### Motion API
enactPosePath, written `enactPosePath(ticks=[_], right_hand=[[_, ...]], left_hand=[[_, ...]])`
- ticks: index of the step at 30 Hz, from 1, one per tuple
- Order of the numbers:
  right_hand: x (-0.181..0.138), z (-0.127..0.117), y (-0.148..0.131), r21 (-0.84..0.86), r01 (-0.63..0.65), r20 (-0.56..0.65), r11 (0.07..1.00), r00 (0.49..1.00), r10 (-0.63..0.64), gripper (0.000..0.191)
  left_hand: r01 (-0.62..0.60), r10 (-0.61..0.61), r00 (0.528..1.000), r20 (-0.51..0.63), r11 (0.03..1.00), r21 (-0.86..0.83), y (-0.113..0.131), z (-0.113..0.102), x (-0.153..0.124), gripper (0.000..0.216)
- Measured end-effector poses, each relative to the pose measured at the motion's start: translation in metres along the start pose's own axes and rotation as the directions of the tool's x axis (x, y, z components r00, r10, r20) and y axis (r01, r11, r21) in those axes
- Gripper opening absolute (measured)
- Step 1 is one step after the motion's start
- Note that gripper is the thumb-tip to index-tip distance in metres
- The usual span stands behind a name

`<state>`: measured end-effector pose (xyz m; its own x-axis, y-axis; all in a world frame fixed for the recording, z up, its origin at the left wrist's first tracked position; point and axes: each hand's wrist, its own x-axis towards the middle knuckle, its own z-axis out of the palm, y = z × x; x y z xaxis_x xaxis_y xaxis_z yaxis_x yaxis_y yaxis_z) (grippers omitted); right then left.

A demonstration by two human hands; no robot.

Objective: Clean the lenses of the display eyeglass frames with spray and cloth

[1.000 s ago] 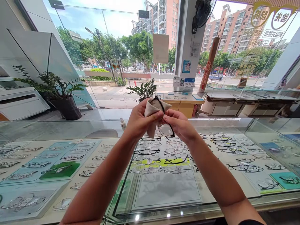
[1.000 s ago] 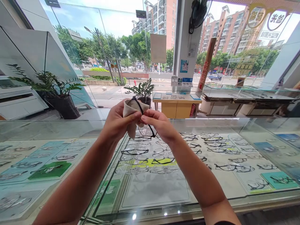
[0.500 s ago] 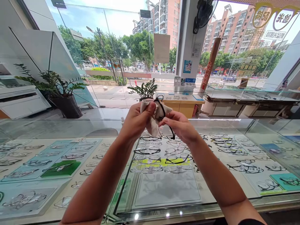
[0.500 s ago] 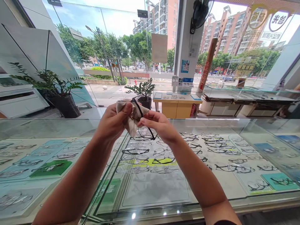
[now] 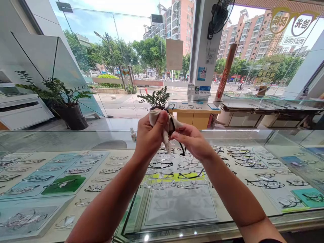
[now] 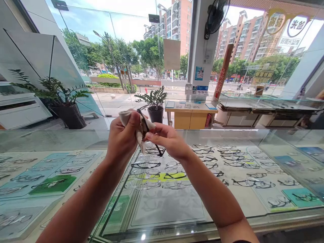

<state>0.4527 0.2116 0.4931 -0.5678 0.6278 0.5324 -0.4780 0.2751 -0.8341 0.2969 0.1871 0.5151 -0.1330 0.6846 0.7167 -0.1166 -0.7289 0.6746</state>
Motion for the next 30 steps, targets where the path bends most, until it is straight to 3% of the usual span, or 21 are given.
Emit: enactPosePath(ticks=[3, 6, 10, 12, 16, 22, 24, 30], right_hand=[[-0.002, -0.007, -0.005, -0.030, 0.009, 0.004, 1.000, 1.000, -0.008, 0.026], [-0.004, -0.013, -0.011, -0.051, -0.007, -0.019, 0.999, 1.000, 0.006, 0.022], [-0.004, -0.012, -0.017, -0.016, -0.042, -0.058, 0.999, 0.997, 0.041, 0.026], [-0.003, -0.010, -0.017, 0.038, -0.043, -0.063, 0.998, 0.997, 0.045, 0.028], [-0.001, -0.005, -0.010, 0.104, -0.029, -0.043, 0.994, 0.998, 0.034, 0.031], [0.001, 0.000, 0.001, 0.004, -0.014, -0.065, 1.000, 0.998, 0.014, 0.024], [0.002, 0.000, 0.000, -0.018, -0.016, -0.085, 1.000, 0.996, 0.015, 0.024], [-0.001, -0.009, -0.015, -0.016, -0.044, -0.074, 0.999, 0.996, 0.043, 0.021]], left_hand=[[0.063, -0.066, 0.986, 0.150, 0.998, 0.023, 0.005, -0.012, 0.007, 0.052], [0.096, -0.096, 0.944, 0.316, 0.995, 0.017, 0.011, -0.023, 0.015, 0.046], [0.094, -0.095, 0.905, 0.416, 0.995, 0.023, 0.012, -0.025, 0.017, 0.034], [0.087, -0.082, 0.917, 0.390, 0.996, 0.004, 0.009, -0.019, 0.014, 0.035], [0.092, -0.079, 0.972, 0.220, 0.994, -0.050, -0.003, -0.006, 0.006, 0.039], [0.005, -0.004, 0.999, -0.034, 1.000, 0.028, -0.018, -0.004, 0.006, 0.060], [0.045, -0.045, 0.999, -0.004, 0.998, 0.038, -0.018, -0.008, 0.010, 0.062], [0.134, -0.129, 0.947, 0.293, 0.991, 0.003, -0.001, -0.022, 0.018, 0.048]])
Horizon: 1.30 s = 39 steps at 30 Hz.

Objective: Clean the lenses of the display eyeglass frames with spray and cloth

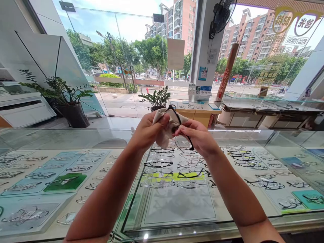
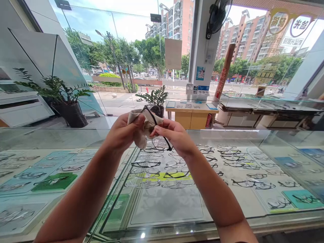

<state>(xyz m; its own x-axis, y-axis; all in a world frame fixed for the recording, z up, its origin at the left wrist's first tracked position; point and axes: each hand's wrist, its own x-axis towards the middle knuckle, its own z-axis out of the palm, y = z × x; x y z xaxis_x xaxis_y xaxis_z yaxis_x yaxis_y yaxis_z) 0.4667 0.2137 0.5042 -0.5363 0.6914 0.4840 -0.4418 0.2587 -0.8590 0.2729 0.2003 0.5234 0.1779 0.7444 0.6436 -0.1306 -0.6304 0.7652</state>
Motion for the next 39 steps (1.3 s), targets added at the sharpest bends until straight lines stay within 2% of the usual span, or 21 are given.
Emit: enactPosePath(ticks=[3, 5, 11, 17, 20, 24, 26, 28, 34, 39], right_hand=[[-0.001, 0.000, -0.003, 0.007, -0.007, 0.002, 1.000, 1.000, 0.007, 0.019], [-0.001, 0.002, -0.002, 0.026, -0.018, -0.003, 1.000, 1.000, 0.018, 0.020], [0.002, 0.006, 0.008, 0.078, 0.000, -0.030, 0.997, 1.000, 0.003, 0.030], [0.004, 0.010, 0.015, 0.026, 0.033, -0.003, 0.999, 0.999, -0.033, 0.028], [0.003, 0.008, 0.012, -0.014, 0.036, -0.017, 0.999, 0.999, -0.036, 0.028], [0.002, -0.001, 0.004, -0.014, 0.007, -0.049, 1.000, 0.999, -0.008, 0.024], [0.001, -0.004, 0.001, 0.005, 0.002, -0.055, 1.000, 0.998, -0.002, 0.022], [0.001, -0.004, -0.001, 0.030, -0.002, -0.058, 1.000, 0.998, 0.003, 0.021], [0.001, 0.002, 0.003, 0.074, -0.040, -0.053, 0.996, 0.998, 0.045, 0.031], [0.002, 0.009, 0.013, 0.051, 0.023, 0.000, 0.998, 1.000, -0.023, 0.030]], left_hand=[[0.010, -0.011, 0.995, 0.095, 1.000, 0.012, 0.007, -0.002, -0.002, 0.038], [0.007, -0.007, 0.995, 0.097, 1.000, -0.002, 0.007, 0.001, -0.003, 0.038], [-0.034, 0.027, 0.992, -0.120, 0.998, -0.055, -0.008, 0.020, -0.004, 0.045], [-0.099, 0.097, 0.943, -0.317, 0.995, 0.011, -0.021, 0.025, -0.004, 0.057], [-0.069, 0.076, 0.958, -0.277, 0.997, 0.033, -0.020, 0.019, -0.003, 0.058], [-0.065, 0.069, 0.993, -0.095, 0.997, 0.039, -0.011, 0.011, -0.001, 0.050], [-0.069, 0.069, 0.998, 0.002, 0.998, 0.013, -0.005, 0.010, -0.001, 0.044], [-0.064, 0.064, 0.997, 0.047, 0.998, -0.004, -0.001, 0.011, -0.001, 0.040], [-0.044, 0.043, 0.998, -0.052, 0.999, -0.019, -0.005, 0.019, -0.004, 0.043], [-0.096, 0.092, 0.982, -0.163, 0.995, -0.014, -0.006, 0.027, -0.007, 0.044]])
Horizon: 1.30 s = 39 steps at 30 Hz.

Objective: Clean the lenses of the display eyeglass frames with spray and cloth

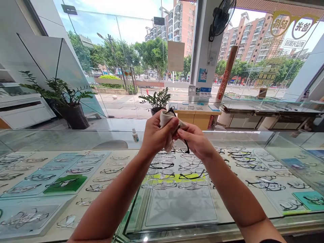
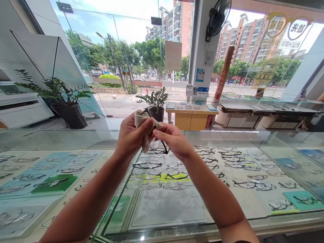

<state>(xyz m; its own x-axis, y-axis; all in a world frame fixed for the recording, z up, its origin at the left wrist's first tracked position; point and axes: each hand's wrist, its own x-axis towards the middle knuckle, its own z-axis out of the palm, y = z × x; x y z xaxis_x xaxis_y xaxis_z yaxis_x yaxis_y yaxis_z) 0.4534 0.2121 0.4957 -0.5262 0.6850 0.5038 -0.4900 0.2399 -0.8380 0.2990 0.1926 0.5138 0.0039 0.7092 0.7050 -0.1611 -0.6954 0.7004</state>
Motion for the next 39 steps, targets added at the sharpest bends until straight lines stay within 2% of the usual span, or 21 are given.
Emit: enactPosePath(ticks=[2, 4, 8, 11, 14, 20, 24, 28, 31, 35, 36, 39], right_hand=[[0.000, 0.001, 0.004, -0.026, 0.011, 0.029, 1.000, 1.000, -0.010, 0.030], [0.001, 0.001, 0.005, -0.056, 0.016, 0.037, 0.998, 0.999, -0.014, 0.031], [0.002, -0.004, 0.002, -0.061, -0.010, -0.005, 0.998, 1.000, 0.010, 0.034], [0.002, -0.011, -0.006, 0.007, -0.033, -0.055, 0.999, 0.998, 0.033, 0.035], [-0.001, -0.019, -0.015, 0.060, -0.015, -0.095, 0.998, 0.995, 0.020, 0.034], [-0.004, -0.030, -0.028, 0.020, 0.007, -0.097, 1.000, 0.995, -0.005, 0.028], [-0.006, -0.032, -0.032, 0.001, -0.020, -0.082, 1.000, 0.996, 0.020, 0.032], [-0.009, -0.035, -0.038, -0.065, -0.079, -0.019, 0.995, 0.997, 0.078, 0.034], [-0.012, -0.040, -0.043, -0.090, -0.116, 0.069, 0.989, 0.990, 0.122, 0.033], [-0.015, -0.044, -0.048, -0.116, -0.128, 0.161, 0.985, 0.976, 0.146, 0.028], [-0.015, -0.044, -0.048, -0.126, -0.134, 0.173, 0.983, 0.973, 0.155, 0.028], [-0.016, -0.043, -0.051, -0.164, -0.144, 0.176, 0.976, 0.969, 0.173, 0.029]], left_hand=[[-0.046, 0.050, 0.995, -0.088, 0.998, 0.042, -0.002, 0.001, -0.001, 0.050], [-0.037, 0.049, 0.987, -0.155, 0.996, 0.077, -0.005, -0.001, -0.002, 0.056], [0.095, -0.094, 0.989, -0.115, 0.995, 0.001, -0.012, -0.005, 0.003, 0.057], [0.124, -0.129, 0.987, -0.094, 0.991, -0.053, -0.012, -0.007, 0.009, 0.057], [0.084, -0.087, 0.989, -0.120, 0.996, -0.036, -0.006, -0.011, 0.014, 0.057], [0.047, -0.034, 0.992, -0.121, 0.993, 0.105, 0.002, -0.026, 0.019, 0.048], [-0.052, 0.072, 0.991, -0.113, 0.984, 0.169, 0.005, -0.028, 0.017, 0.044], [-0.129, 0.138, 0.990, -0.014, 0.958, 0.257, 0.014, -0.027, 0.010, 0.039], [-0.244, 0.241, 0.969, 0.060, 0.882, 0.402, 0.024, -0.028, 0.004, 0.036], [-0.456, 0.366, 0.890, 0.272, 0.708, 0.539, 0.033, -0.029, 0.003, 0.080], [-0.499, 0.385, 0.866, 0.318, 0.664, 0.556, 0.034, -0.028, 0.003, 0.084], [-0.573, 0.412, 0.819, 0.399, 0.555, 0.603, 0.034, -0.027, 0.005, 0.075]])
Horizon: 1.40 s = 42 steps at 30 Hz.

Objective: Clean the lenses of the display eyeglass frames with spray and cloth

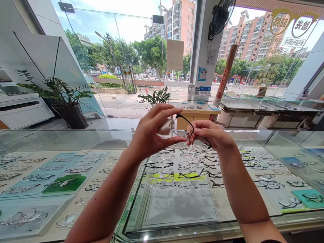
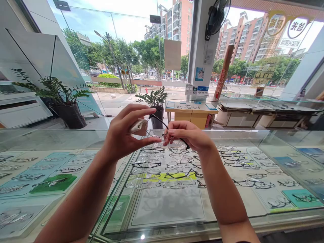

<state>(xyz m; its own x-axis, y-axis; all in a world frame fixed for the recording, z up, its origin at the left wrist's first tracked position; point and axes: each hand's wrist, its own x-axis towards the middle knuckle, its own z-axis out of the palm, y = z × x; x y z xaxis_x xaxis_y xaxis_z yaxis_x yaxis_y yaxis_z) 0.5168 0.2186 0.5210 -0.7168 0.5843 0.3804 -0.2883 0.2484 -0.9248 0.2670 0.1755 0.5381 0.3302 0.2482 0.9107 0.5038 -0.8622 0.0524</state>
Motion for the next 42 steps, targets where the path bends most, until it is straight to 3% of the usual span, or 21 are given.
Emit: enactPosePath(ticks=[5, 9, 11, 15, 18, 22, 25, 34, 38, 42], right_hand=[[-0.003, 0.005, -0.007, -0.132, 0.041, -0.051, 0.990, 0.998, -0.048, 0.030], [-0.008, 0.009, -0.014, -0.371, 0.149, -0.152, 0.917, 0.964, -0.218, 0.031], [-0.011, 0.011, -0.015, -0.501, 0.238, -0.212, 0.832, 0.898, -0.385, 0.031], [-0.012, 0.015, -0.010, -0.763, 0.352, -0.197, 0.542, 0.673, -0.713, 0.047], [-0.007, 0.016, -0.004, -0.892, 0.296, -0.132, 0.342, 0.554, -0.822, 0.059], [-0.002, 0.018, 0.004, -0.937, 0.249, -0.106, 0.245, 0.466, -0.878, 0.062], [-0.002, 0.020, 0.005, -0.939, 0.235, -0.126, 0.252, 0.446, -0.886, 0.055], [0.000, 0.020, 0.001, -0.923, 0.083, -0.287, 0.376, 0.503, -0.815, 0.046], [0.002, 0.015, 0.002, -0.891, 0.077, -0.351, 0.448, 0.511, -0.785, 0.048], [0.003, 0.013, 0.005, -0.882, 0.061, -0.381, 0.467, 0.491, -0.783, 0.049]], left_hand=[[-0.074, 0.078, 0.996, -0.040, 0.993, 0.096, -0.003, 0.003, -0.003, 0.071], [-0.070, 0.092, 0.989, -0.114, 0.980, 0.186, -0.005, 0.004, -0.005, 0.073], [-0.056, 0.098, 0.976, -0.193, 0.975, 0.213, -0.006, 0.004, -0.005, 0.073], [0.009, 0.080, 0.913, -0.401, 0.977, 0.214, -0.005, 0.004, -0.006, 0.070], [0.074, 0.038, 0.866, -0.499, 0.977, 0.201, -0.005, 0.007, -0.007, 0.068], [0.116, -0.007, 0.838, -0.546, 0.980, 0.164, -0.008, 0.011, -0.008, 0.064], [0.151, -0.054, 0.835, -0.547, 0.979, 0.135, -0.009, 0.013, -0.009, 0.061], [0.248, -0.207, 0.857, -0.473, 0.969, 0.025, -0.014, 0.015, -0.007, 0.055], [0.307, -0.316, 0.823, -0.472, 0.947, -0.099, -0.019, 0.019, -0.008, 0.064], [0.363, -0.439, 0.781, -0.443, 0.898, -0.249, -0.022, 0.025, -0.009, 0.059]])
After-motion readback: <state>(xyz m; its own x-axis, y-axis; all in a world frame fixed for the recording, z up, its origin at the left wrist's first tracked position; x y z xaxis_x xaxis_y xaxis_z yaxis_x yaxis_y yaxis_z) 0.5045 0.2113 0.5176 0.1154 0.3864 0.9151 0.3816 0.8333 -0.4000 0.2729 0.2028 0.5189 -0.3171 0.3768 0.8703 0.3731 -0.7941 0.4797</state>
